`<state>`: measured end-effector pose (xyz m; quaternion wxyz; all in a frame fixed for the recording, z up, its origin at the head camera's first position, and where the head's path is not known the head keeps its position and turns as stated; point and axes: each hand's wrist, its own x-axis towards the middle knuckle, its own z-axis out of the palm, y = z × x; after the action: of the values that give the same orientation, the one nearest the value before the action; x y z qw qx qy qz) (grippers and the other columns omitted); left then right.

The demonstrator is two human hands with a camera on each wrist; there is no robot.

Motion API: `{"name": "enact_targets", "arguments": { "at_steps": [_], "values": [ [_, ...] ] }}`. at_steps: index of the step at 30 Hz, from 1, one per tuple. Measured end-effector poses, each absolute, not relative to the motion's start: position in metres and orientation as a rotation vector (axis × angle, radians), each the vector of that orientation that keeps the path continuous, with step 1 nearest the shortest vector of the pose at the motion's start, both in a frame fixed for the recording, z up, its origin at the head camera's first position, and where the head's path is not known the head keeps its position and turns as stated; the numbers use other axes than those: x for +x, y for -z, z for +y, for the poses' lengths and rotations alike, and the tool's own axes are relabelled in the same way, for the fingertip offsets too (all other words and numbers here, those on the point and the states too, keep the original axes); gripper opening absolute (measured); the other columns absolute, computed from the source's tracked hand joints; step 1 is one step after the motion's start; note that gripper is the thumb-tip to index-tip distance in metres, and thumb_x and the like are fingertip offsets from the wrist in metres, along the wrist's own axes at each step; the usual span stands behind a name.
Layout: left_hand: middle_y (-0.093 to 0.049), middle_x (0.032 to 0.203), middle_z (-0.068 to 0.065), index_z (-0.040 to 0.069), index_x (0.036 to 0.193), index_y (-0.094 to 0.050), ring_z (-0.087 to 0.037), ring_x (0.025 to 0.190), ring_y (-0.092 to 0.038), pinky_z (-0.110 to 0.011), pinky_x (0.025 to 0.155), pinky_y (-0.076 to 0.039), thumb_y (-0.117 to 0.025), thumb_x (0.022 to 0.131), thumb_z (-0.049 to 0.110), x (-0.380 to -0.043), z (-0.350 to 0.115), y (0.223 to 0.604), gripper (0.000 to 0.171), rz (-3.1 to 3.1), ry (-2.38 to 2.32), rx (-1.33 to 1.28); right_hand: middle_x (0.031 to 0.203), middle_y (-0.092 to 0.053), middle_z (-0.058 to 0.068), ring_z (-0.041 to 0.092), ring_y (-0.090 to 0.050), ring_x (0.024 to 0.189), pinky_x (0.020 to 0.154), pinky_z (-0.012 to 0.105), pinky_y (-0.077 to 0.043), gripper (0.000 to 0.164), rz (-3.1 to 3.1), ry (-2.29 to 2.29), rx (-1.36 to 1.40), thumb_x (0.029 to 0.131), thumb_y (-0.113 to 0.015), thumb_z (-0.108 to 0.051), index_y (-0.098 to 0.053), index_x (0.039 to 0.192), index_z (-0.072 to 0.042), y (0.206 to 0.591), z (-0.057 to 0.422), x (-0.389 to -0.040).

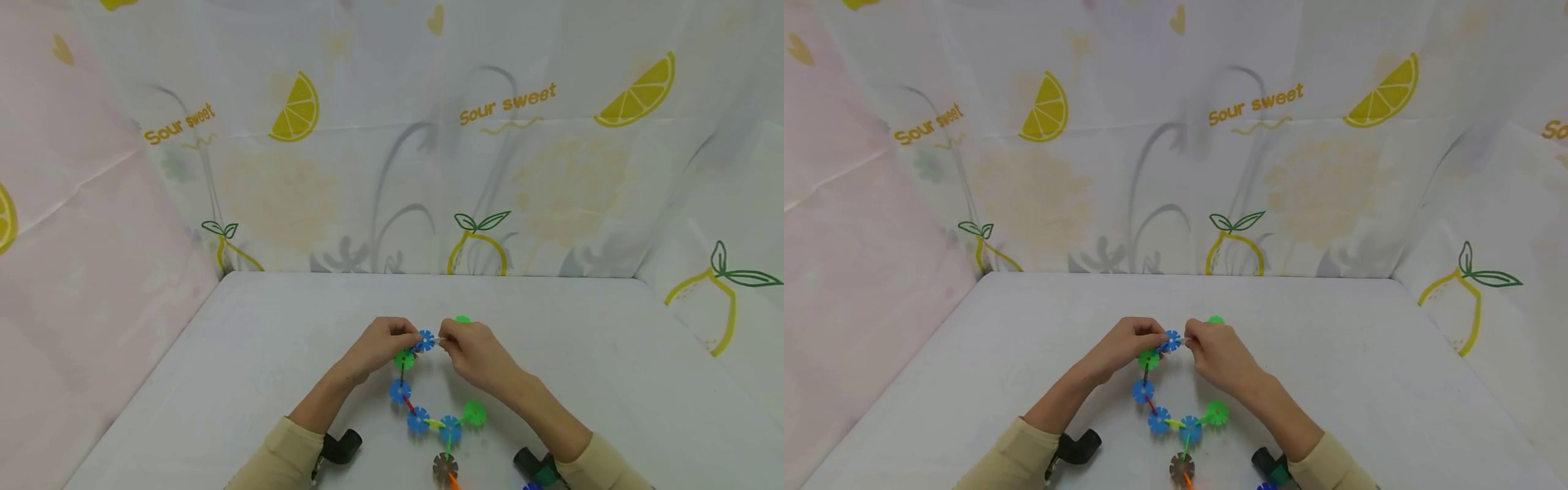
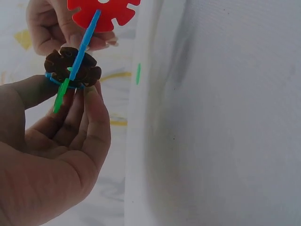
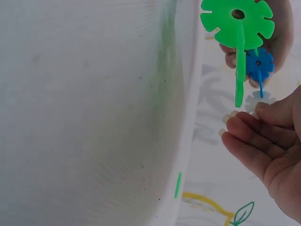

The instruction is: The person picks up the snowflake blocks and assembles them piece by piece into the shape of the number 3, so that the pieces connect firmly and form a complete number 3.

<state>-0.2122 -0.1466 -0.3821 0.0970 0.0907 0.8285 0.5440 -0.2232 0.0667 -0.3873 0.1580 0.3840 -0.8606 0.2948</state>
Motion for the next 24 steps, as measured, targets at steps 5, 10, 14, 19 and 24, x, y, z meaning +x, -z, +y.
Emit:
{"name": "enact_targets", "arguments": {
  "at_steps": [5,10,14,19,24],
  "values": [
    [-0.071,0.091,-0.004,0.011,0.099,-0.072,-0.014,0.084,-0.058,-0.029,0.074,-0.047,-0.065,0.095,0.033,-0.212,-0.148,0.382,0.024,2.443,-1.606,0.249,0.076,-0.070,0.004,0.002,-0.055,0.063,0.059,0.019,-0.049,0.013,-2.458,-0.909,1.123,0.087,-0.071,0.003,-0.064,0.084,-0.008,0.387,0.070,-0.227],
    [-0.070,0.091,-0.003,0.012,0.101,-0.072,-0.015,0.085,-0.058,-0.029,0.075,-0.048,-0.064,0.095,0.033,-0.214,-0.150,0.384,0.024,2.446,-1.594,0.241,0.080,-0.072,0.002,0.006,-0.062,0.069,0.065,0.022,-0.054,0.012,-2.462,-0.887,1.114,0.085,-0.072,0.003,-0.068,0.085,-0.008,0.388,0.075,-0.234],
    [-0.068,0.090,-0.002,0.011,0.098,-0.072,-0.015,0.083,-0.056,-0.029,0.074,-0.047,-0.065,0.094,0.030,-0.216,-0.151,0.386,0.021,2.452,-1.588,0.225,0.081,-0.073,0.002,0.010,-0.066,0.074,0.070,0.027,-0.057,0.012,-2.509,-0.868,1.041,0.084,-0.071,0.004,-0.071,0.086,-0.008,0.391,0.083,-0.242],
    [-0.066,0.088,-0.002,0.009,0.098,-0.071,-0.014,0.081,-0.057,-0.028,0.072,-0.047,-0.064,0.095,0.028,-0.217,-0.152,0.387,0.020,2.439,-1.579,0.211,0.084,-0.074,0.003,0.014,-0.068,0.078,0.073,0.033,-0.058,0.013,-2.590,-0.862,0.936,0.083,-0.071,0.005,-0.073,0.088,-0.006,0.394,0.094,-0.252],
    [-0.068,0.089,-0.002,0.008,0.099,-0.070,-0.015,0.080,-0.061,-0.028,0.071,-0.048,-0.062,0.095,0.025,-0.215,-0.153,0.385,0.019,2.431,-1.586,0.193,0.090,-0.074,0.007,0.014,-0.066,0.079,0.074,0.034,-0.057,0.014,-2.671,-0.872,0.873,0.083,-0.071,0.005,-0.072,0.093,-0.005,0.395,0.102,-0.259]
  ]
}}
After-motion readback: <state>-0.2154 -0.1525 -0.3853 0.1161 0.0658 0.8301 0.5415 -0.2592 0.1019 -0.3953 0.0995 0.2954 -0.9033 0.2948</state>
